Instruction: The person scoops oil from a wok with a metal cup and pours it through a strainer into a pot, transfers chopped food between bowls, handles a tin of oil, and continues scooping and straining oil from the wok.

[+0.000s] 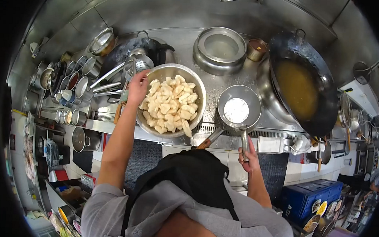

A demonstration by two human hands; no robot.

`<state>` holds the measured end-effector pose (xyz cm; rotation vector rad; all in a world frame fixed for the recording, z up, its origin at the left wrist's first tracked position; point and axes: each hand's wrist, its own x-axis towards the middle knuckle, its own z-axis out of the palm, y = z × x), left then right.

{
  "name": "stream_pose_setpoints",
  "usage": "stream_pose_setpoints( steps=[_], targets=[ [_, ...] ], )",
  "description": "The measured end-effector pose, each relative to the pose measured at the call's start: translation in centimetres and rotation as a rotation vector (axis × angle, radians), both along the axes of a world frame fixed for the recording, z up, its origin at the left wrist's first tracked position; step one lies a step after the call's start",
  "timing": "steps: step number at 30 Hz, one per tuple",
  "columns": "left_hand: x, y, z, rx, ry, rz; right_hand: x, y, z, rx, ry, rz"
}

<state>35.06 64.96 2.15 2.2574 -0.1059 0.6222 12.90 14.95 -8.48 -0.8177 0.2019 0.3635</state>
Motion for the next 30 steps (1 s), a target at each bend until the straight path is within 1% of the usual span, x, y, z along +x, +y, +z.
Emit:
stream_pose_setpoints(
  steps=[1,2,3,4,5,6,8,10,12,13,14,16,17,18,20,21,22,23,24,25,26,28,29,30],
  targets=[
    [1.2,0.0,-0.2,0.017,0.008,0.002,0.6,-0.1,-0.6,0.004,-0.017,0.013],
    [2.7,0.1,-0.3,0.136,0.003,-0.028,1.1,-0.2,-1.3,0.03,-0.004,-0.001],
    [4.3,-0.2,-0.3,0.257,0.0,-0.082,1.6,-0.4,-1.7,-0.042,0.002,0.021],
    [5.7,-0.4,-0.1,0.277,0.018,-0.134,1.6,-0.6,-1.9,-0.122,0.015,0.03],
    [7.0,0.0,0.2,0.309,0.055,-0.141,1.5,-0.8,-2.2,-0.137,0.067,0.022],
    [8.1,0.2,0.5,0.335,0.09,-0.144,1.5,-0.4,-1.3,-0.134,0.083,0.006],
    [10.2,0.7,1.1,0.311,0.136,-0.195,1.5,0.1,-0.3,-0.231,0.109,-0.042],
    [11.5,1.4,1.3,0.28,0.177,-0.209,1.7,1.0,0.3,-0.453,0.11,-0.13],
    [13.1,2.2,0.7,0.297,0.18,-0.319,1.9,2.2,1.1,-0.629,0.19,-0.274],
    [14.1,2.8,-0.1,0.247,0.193,-0.392,1.9,1.7,-0.4,-0.804,0.15,-0.297],
    [15.0,3.2,-0.7,0.24,0.196,-0.41,1.7,0.9,-2.0,-0.98,0.113,-0.324],
    [16.2,3.9,-1.9,0.264,0.269,-0.518,1.6,2.8,-1.0,-1.319,0.136,-0.496],
    [16.7,4.2,-2.4,0.287,0.301,-0.535,1.2,4.6,0.3,-1.606,0.071,-0.691],
    [17.3,4.4,-3.0,0.274,0.296,-0.574,0.2,6.1,0.1,-1.727,-0.017,-0.879],
    [17.6,5.0,-4.2,0.211,0.313,-0.631,-3.5,11.0,-2.4,-1.405,0.176,-0.902],
    [17.8,5.2,-4.6,0.176,0.354,-0.661,-4.1,17.4,-0.4,-1.22,0.361,-0.763],
    [18.4,5.4,-5.1,0.164,0.34,-0.713,-5.0,22.8,-1.4,-0.995,0.395,-0.638],
    [19.5,5.6,-6.2,0.129,0.37,-0.738,-3.9,29.0,1.1,-0.798,0.401,-0.422],
    [20.6,5.4,-7.8,0.096,0.401,-0.766,-3.1,34.1,1.5,-0.519,0.41,-0.418],
    [22.4,5.2,-10.0,0.011,0.414,-0.844,-2.1,37.8,0.3,-0.405,0.38,-0.428],
    [22.7,4.9,-10.2,-0.121,0.509,-0.903,-0.7,40.4,0.2,-0.265,0.359,-0.495],
    [21.5,5.2,-7.9,-0.083,0.621,-0.913,1.5,43.7,-1.2,-0.169,0.301,-0.659],
    [20.6,5.3,-6.8,-0.09,0.64,-0.914,2.3,44.4,-2.6,-0.191,0.328,-0.71],
    [21.2,5.3,-7.8,-0.216,0.695,-0.926,2.7,45.0,-3.5,-0.207,0.356,-0.768]
  ],
)
